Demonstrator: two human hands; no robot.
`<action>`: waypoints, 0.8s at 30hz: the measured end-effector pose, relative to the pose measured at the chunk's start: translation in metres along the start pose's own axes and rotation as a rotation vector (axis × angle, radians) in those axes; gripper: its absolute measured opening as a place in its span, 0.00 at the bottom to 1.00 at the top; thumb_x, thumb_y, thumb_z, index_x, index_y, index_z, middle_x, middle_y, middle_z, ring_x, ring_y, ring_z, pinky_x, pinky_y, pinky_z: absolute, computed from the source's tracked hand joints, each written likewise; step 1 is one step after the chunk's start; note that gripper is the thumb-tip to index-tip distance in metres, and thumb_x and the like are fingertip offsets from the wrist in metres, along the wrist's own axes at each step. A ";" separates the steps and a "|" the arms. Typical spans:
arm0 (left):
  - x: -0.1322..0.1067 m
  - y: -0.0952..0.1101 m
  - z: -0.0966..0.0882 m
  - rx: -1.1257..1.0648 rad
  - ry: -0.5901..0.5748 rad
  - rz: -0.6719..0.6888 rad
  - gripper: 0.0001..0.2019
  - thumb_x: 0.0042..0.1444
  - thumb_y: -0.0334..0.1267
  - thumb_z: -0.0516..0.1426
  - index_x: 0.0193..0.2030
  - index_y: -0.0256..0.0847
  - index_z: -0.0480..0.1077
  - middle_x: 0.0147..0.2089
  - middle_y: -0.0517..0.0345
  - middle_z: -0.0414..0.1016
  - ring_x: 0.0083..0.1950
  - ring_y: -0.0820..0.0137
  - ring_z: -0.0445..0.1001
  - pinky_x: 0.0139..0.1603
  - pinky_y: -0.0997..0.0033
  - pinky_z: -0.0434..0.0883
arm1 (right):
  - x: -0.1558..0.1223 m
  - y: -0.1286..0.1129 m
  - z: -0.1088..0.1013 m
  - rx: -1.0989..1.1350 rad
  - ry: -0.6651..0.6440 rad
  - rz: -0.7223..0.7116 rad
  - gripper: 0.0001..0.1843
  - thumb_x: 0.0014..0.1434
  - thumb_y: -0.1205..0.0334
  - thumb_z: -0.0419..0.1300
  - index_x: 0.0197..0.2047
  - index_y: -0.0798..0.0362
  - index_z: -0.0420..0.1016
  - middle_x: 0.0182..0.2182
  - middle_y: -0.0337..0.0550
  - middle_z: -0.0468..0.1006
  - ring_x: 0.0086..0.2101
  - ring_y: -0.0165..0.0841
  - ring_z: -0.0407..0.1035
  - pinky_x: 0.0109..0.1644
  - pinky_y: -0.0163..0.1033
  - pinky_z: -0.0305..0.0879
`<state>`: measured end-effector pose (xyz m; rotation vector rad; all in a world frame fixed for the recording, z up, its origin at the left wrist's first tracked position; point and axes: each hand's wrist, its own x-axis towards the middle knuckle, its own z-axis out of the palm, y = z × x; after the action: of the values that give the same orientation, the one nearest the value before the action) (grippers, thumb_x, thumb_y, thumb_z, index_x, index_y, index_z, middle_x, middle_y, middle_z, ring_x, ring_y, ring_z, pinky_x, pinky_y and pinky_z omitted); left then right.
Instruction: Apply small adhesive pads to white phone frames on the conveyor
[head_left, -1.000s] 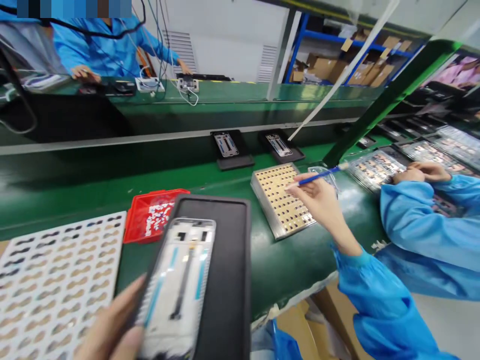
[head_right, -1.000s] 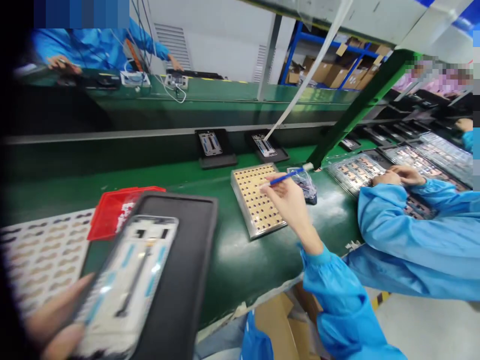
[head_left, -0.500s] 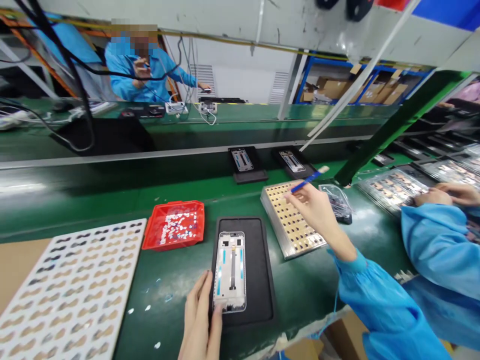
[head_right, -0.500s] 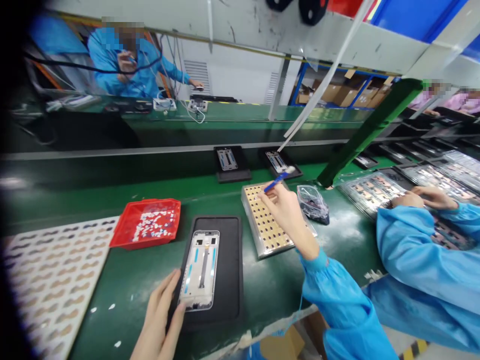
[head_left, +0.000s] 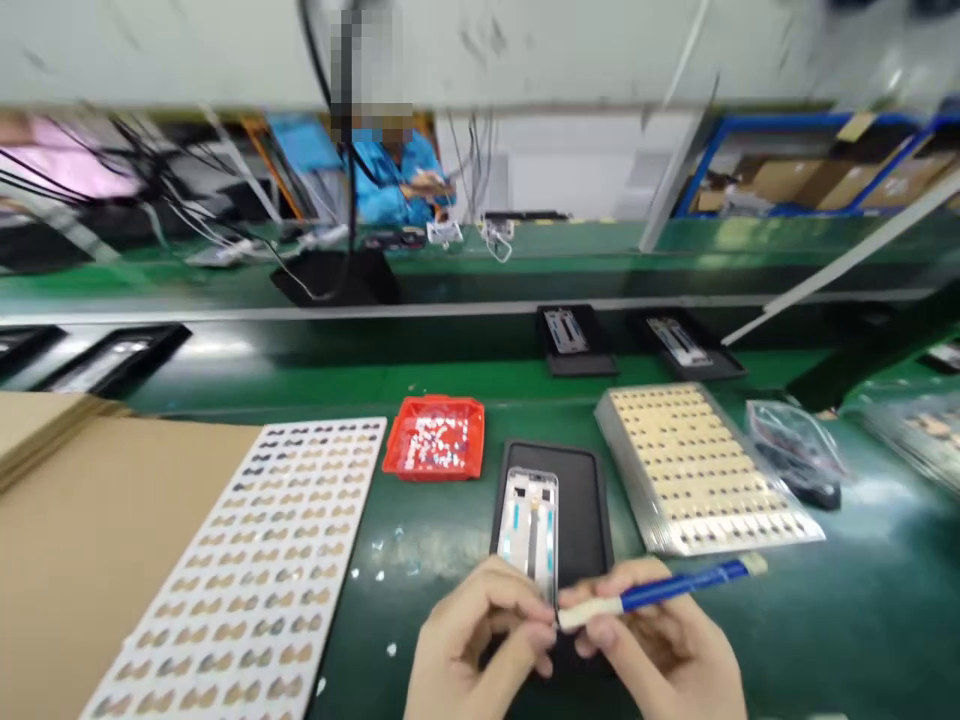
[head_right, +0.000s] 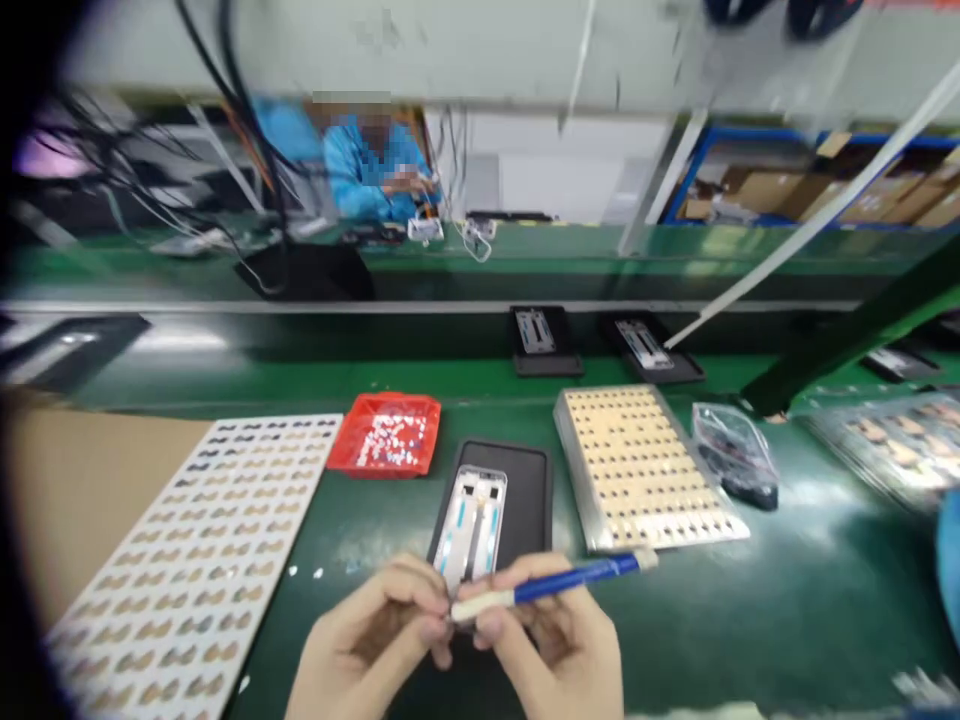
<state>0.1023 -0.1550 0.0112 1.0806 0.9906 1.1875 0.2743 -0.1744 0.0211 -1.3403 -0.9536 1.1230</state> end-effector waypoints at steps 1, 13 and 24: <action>0.001 0.005 -0.003 0.065 -0.009 0.056 0.18 0.66 0.57 0.67 0.37 0.43 0.84 0.37 0.52 0.80 0.33 0.69 0.79 0.37 0.72 0.81 | -0.001 -0.003 0.001 0.019 -0.025 0.043 0.23 0.57 0.36 0.78 0.39 0.46 0.82 0.32 0.49 0.88 0.25 0.40 0.81 0.33 0.42 0.85; 0.005 -0.005 -0.006 0.608 0.028 0.768 0.06 0.75 0.31 0.60 0.46 0.36 0.79 0.40 0.53 0.85 0.41 0.73 0.86 0.46 0.78 0.83 | -0.011 0.004 0.015 0.440 0.048 0.432 0.24 0.48 0.46 0.86 0.37 0.50 0.84 0.21 0.36 0.76 0.21 0.29 0.68 0.27 0.32 0.72; -0.007 0.003 -0.015 0.998 0.076 0.906 0.06 0.68 0.23 0.61 0.47 0.34 0.78 0.40 0.53 0.88 0.41 0.70 0.87 0.52 0.71 0.87 | -0.012 0.012 0.031 0.383 0.041 0.364 0.24 0.49 0.44 0.86 0.35 0.50 0.83 0.21 0.34 0.80 0.19 0.25 0.71 0.26 0.28 0.75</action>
<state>0.0865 -0.1599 0.0112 2.4686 1.2233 1.4433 0.2410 -0.1801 0.0113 -1.2373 -0.4384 1.4629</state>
